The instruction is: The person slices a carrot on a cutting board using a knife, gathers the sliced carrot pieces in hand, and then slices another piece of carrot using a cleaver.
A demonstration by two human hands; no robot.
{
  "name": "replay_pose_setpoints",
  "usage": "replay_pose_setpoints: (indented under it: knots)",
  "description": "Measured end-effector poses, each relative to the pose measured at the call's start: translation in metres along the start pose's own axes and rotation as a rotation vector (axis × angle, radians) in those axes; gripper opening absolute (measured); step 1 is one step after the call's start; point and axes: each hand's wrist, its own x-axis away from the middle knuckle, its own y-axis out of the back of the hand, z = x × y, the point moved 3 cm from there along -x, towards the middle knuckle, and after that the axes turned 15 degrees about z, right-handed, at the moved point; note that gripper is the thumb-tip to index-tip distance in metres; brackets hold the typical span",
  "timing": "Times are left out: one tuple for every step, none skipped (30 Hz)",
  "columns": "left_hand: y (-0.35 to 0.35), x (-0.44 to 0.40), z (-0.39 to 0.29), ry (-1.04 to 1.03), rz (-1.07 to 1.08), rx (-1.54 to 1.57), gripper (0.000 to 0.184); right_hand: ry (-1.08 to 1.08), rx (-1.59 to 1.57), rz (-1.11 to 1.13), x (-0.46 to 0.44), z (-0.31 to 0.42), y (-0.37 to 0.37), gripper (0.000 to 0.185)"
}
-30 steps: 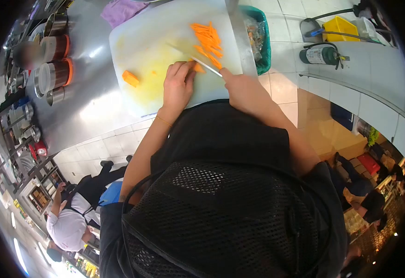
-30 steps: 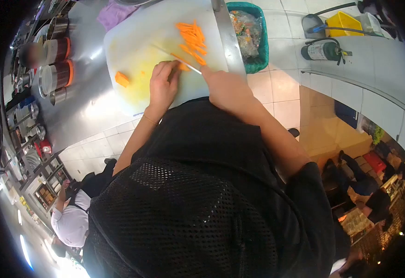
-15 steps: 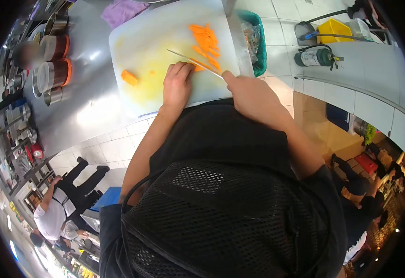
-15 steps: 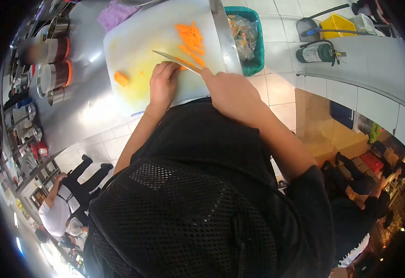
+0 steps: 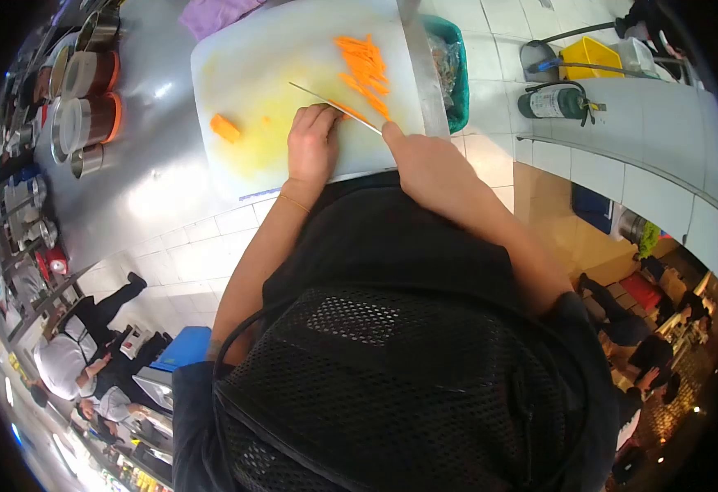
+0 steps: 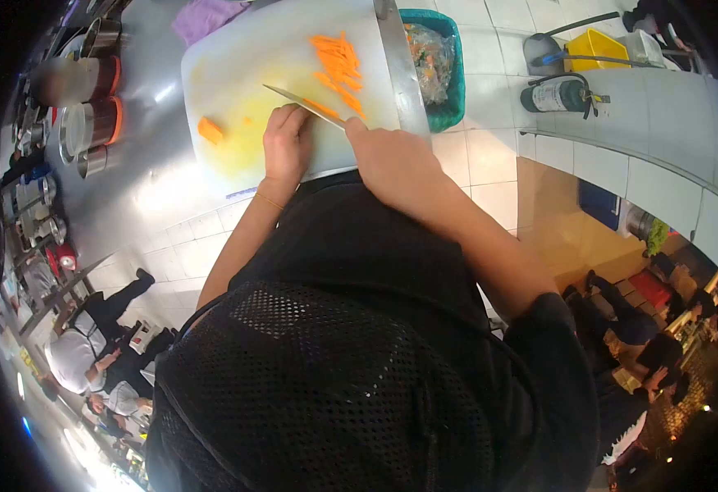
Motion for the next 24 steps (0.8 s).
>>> replay_pose_setpoints:
  knots:
    - [-0.001, 0.000, 0.002, -0.021, -0.004, -0.001, 0.014, -0.006, -0.053, -0.015, -0.017, -0.010, -0.014, 0.025]
    - [-0.002, 0.000, 0.003, -0.043, -0.010, -0.005, 0.015, -0.010, -0.105, -0.034, -0.030, -0.015, -0.019, 0.030]
    - [-0.002, -0.001, 0.002, -0.033, -0.020, -0.009, 0.015, 0.000, -0.097, -0.029, -0.035, -0.013, -0.015, 0.030]
    - [-0.001, 0.001, 0.002, -0.025, -0.006, -0.001, 0.016, 0.036, -0.052, -0.039, -0.039, -0.007, -0.012, 0.031]
    - [0.000, 0.002, 0.003, -0.023, 0.009, 0.007, 0.017, 0.068, -0.008, -0.054, -0.040, -0.001, -0.007, 0.031]
    - [0.002, -0.002, 0.004, -0.027, 0.003, 0.001, 0.017, 0.073, -0.004, -0.061, -0.032, 0.004, 0.003, 0.031]
    - [0.002, -0.002, 0.004, -0.030, 0.001, -0.013, 0.017, 0.070, 0.002, -0.048, -0.015, 0.010, 0.012, 0.025]
    - [0.000, 0.002, 0.003, -0.025, 0.001, -0.022, 0.018, 0.065, 0.008, -0.025, -0.005, 0.013, 0.014, 0.019]
    - [-0.002, 0.004, 0.004, -0.012, -0.002, -0.014, 0.018, 0.065, 0.014, -0.010, -0.011, 0.009, 0.003, 0.019]
    - [-0.002, 0.002, 0.006, -0.027, -0.017, -0.005, 0.017, 0.043, -0.034, -0.055, -0.025, -0.001, -0.014, 0.018]
    - [-0.002, 0.001, 0.006, -0.047, -0.028, 0.002, 0.017, 0.017, -0.087, -0.103, -0.036, -0.008, -0.022, 0.018]
    - [-0.003, -0.002, 0.005, -0.045, -0.033, 0.002, 0.017, 0.020, -0.082, -0.102, -0.048, -0.010, -0.018, 0.018]
    - [-0.001, -0.002, 0.005, -0.046, -0.035, 0.005, 0.017, 0.036, -0.098, -0.100, -0.060, -0.010, -0.015, 0.019]
    - [0.000, 0.001, 0.004, -0.051, -0.021, 0.011, 0.017, 0.043, -0.128, -0.098, -0.064, -0.007, -0.017, 0.021]
    - [0.001, 0.000, 0.004, -0.060, -0.019, 0.005, 0.017, 0.044, -0.132, -0.109, -0.056, -0.004, -0.009, 0.021]
    - [0.001, -0.003, 0.003, -0.060, -0.030, 0.001, 0.017, 0.043, -0.110, -0.074, -0.041, 0.000, 0.003, 0.020]
    - [0.001, 0.001, 0.003, -0.047, -0.032, 0.002, 0.016, 0.041, -0.092, -0.025, -0.032, 0.003, 0.005, 0.019]
    - [0.001, 0.004, 0.004, -0.037, -0.029, 0.005, 0.016, 0.042, -0.093, -0.014, -0.033, 0.001, -0.003, 0.019]
    - [0.001, 0.003, 0.005, -0.043, -0.018, 0.006, 0.017, 0.018, -0.121, -0.041, -0.037, -0.004, -0.014, 0.018]
    - [0.000, 0.002, 0.005, -0.056, -0.007, 0.007, 0.017, -0.009, -0.149, -0.074, -0.041, -0.010, -0.021, 0.017]
    - [-0.002, 0.001, 0.004, -0.057, -0.010, 0.009, 0.017, -0.010, -0.145, -0.075, -0.052, -0.013, -0.023, 0.017]
    - [-0.002, -0.001, 0.004, -0.058, -0.012, 0.016, 0.017, 0.007, -0.143, -0.089, -0.068, -0.012, -0.021, 0.016]
    - [0.000, 0.001, 0.005, -0.061, 0.001, 0.021, 0.017, 0.020, -0.156, -0.102, -0.076, -0.010, -0.024, 0.016]
    - [0.001, 0.006, 0.003, -0.069, 0.012, 0.017, 0.017, 0.016, -0.168, -0.109, -0.073, -0.006, -0.023, 0.016]
